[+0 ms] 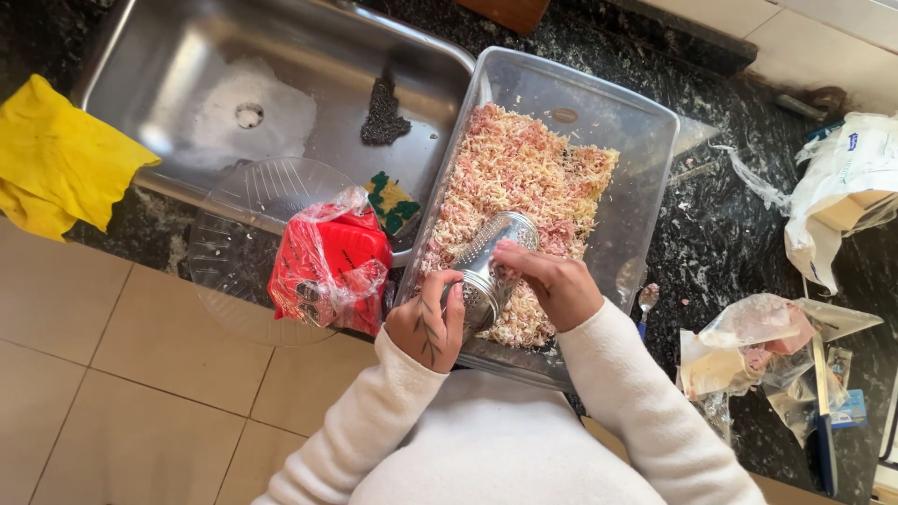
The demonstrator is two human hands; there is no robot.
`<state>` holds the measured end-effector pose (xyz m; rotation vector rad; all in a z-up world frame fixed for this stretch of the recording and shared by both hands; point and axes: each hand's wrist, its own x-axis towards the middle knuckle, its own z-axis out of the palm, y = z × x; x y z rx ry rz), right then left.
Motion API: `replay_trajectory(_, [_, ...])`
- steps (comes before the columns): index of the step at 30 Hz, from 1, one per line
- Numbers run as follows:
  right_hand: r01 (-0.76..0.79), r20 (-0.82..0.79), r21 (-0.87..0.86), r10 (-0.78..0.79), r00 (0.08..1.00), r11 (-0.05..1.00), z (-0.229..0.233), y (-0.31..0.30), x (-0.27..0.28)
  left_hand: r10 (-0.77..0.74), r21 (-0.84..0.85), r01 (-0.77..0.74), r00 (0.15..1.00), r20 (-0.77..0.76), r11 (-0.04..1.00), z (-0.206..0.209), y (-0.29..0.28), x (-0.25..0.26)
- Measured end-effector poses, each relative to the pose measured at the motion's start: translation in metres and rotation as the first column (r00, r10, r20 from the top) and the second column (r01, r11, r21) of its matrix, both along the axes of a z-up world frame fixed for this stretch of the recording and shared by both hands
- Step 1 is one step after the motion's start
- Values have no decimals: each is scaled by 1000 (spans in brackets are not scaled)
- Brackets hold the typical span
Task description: Grating ham and cheese into a plastic container and mixing the contents.
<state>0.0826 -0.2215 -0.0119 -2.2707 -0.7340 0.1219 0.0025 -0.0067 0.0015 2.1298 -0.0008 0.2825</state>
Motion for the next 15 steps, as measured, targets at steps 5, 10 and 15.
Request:
replay_trajectory(5, [159,-56,-9,-159,986,987,-3,-5,1,0,-15,0,1000,28,1000,2,0,1])
replay_trajectory(10, [89,-213,132,-60,975,987,26,-1,-20,26,-53,-25,1000,12,998,5,0,2])
replay_trajectory(15, [-114,-28,72,116,993,991,24,6,-23,20,-75,-22,999,-30,997,7,2,4])
